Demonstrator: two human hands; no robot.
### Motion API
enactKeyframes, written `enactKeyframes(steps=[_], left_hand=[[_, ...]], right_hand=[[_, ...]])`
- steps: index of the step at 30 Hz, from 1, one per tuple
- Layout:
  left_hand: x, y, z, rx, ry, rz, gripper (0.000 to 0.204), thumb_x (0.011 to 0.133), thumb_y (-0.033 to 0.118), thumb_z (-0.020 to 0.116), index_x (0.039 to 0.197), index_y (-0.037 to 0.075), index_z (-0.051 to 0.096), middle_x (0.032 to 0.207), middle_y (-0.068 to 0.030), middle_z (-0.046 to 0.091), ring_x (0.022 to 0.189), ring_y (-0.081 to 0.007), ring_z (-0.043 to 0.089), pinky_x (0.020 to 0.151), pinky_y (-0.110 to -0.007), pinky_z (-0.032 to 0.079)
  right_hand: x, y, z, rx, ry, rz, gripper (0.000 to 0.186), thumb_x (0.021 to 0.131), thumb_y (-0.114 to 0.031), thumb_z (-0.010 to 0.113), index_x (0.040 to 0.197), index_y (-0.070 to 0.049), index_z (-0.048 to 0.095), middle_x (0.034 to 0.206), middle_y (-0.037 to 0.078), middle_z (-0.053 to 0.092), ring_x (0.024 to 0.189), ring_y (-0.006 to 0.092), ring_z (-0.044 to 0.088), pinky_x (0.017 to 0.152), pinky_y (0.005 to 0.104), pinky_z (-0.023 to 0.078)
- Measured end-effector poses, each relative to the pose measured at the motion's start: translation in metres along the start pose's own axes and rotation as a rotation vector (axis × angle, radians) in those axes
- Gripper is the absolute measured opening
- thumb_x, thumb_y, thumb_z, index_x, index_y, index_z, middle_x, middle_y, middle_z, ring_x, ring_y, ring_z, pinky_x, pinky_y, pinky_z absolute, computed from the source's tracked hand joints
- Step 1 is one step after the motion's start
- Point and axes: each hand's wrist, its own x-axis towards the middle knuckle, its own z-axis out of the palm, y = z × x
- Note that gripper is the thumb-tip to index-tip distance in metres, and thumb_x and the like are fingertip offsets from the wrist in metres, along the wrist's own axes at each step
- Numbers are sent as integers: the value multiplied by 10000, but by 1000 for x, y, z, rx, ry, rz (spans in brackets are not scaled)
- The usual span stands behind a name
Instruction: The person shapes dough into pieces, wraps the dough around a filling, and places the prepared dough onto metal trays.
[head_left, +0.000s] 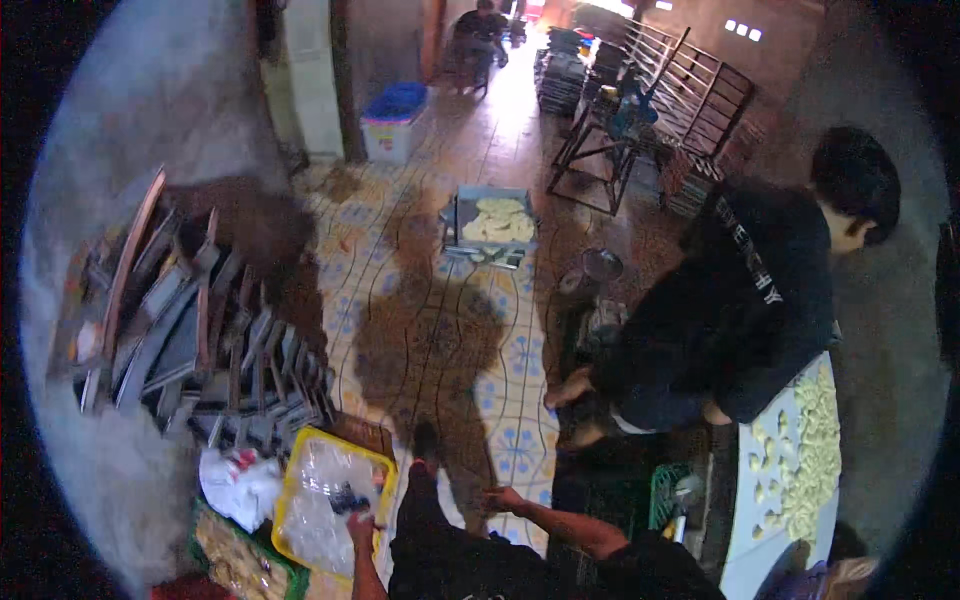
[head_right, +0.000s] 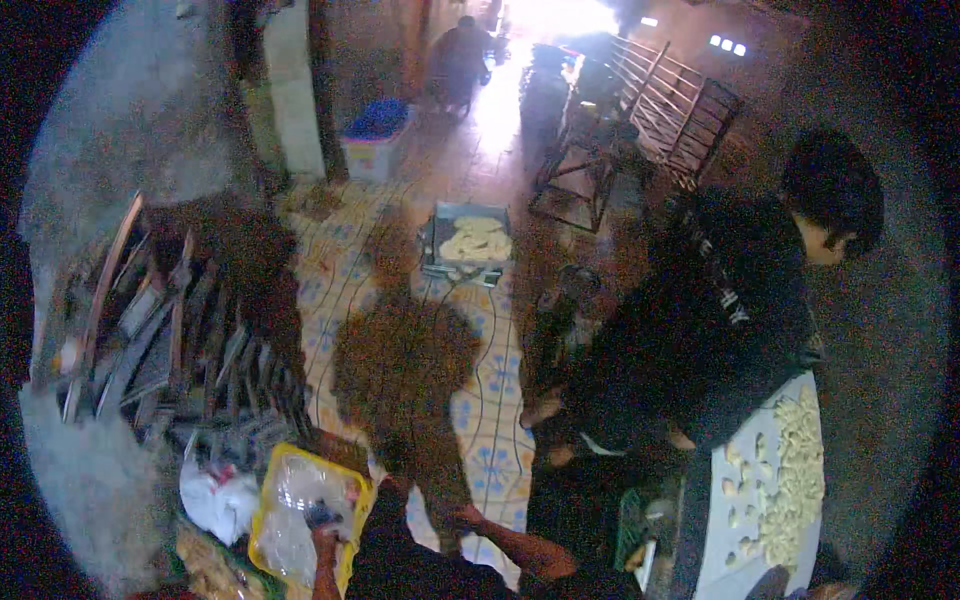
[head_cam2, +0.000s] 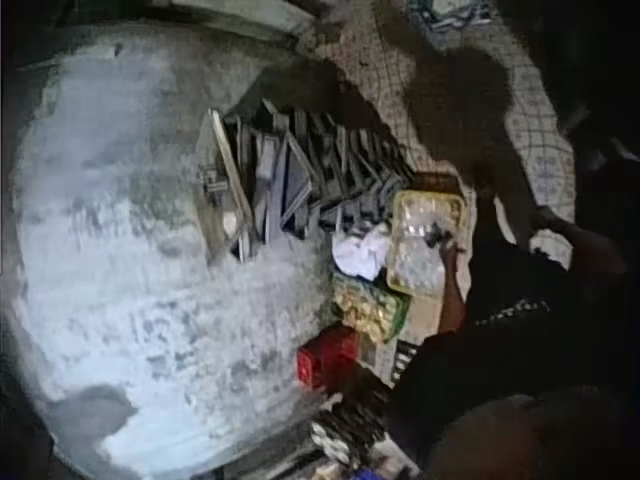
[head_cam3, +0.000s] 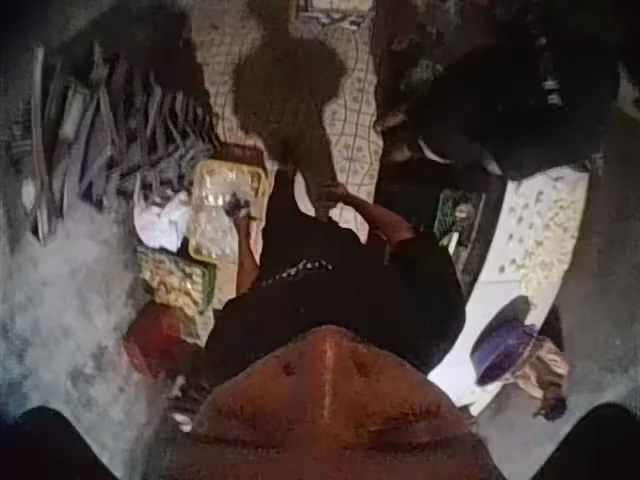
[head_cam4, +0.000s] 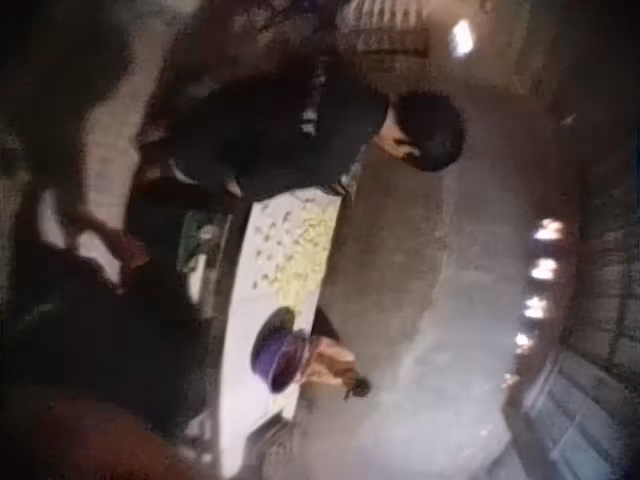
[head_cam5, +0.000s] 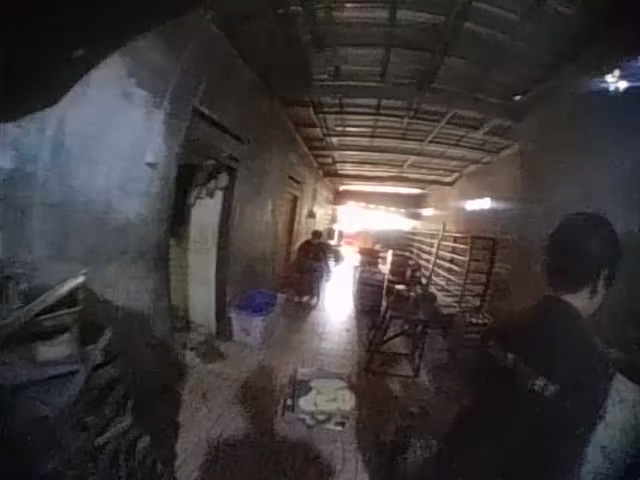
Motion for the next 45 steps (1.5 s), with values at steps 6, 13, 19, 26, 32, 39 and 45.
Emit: enactKeyframes(steps=[6,13,19,26,32,39,45], left_hand=[[157,23,-11,-372,-182,-475,155,855,239,542,875,93,590,754,-91,616,547,-230,573,444,-392,468],[423,199,107,-551,-176,-431,208,898,144,540,1100,110,577,844,-82,621,711,-198,631,569,-302,517],[594,333,231,-95,-248,18,370,929,103,544,1295,68,500,890,-98,620,750,-194,641,626,-311,542],[700,342,304,184,-99,-263,395,904,129,571,1284,31,522,985,-111,632,849,-206,626,744,-339,537],[667,358,319,187,-324,-607,584,928,451,580,1352,62,484,1047,-126,662,911,-233,647,791,-382,534],[695,348,385,-440,-125,-872,533,900,292,620,1355,58,466,1025,-95,672,849,-205,663,735,-345,542],[694,318,417,-526,-81,-727,666,868,385,639,1409,85,395,1056,-128,668,960,-252,653,844,-406,520]], right_hand=[[112,-65,-84,555,579,432,363,945,-198,532,1286,-76,525,1137,159,649,996,283,656,765,387,538],[336,-165,-235,535,682,153,325,825,-186,649,1103,-19,627,963,120,652,851,238,636,730,351,527],[603,-304,-407,1129,455,88,367,894,-311,609,1178,-85,554,1047,133,637,922,263,627,742,372,515],[987,-331,-606,1152,655,-145,251,918,-317,587,1060,-111,573,971,76,623,896,220,614,741,385,505],[1108,-268,-728,1078,979,41,226,916,-216,569,1097,-79,576,996,88,636,873,234,611,757,358,524],[1130,-274,-747,1115,654,-54,307,909,-90,490,1211,-57,529,1147,99,597,976,221,589,824,365,517],[1119,-396,-620,850,469,249,285,893,-90,496,1173,-58,530,1109,96,594,946,219,585,795,363,515]])
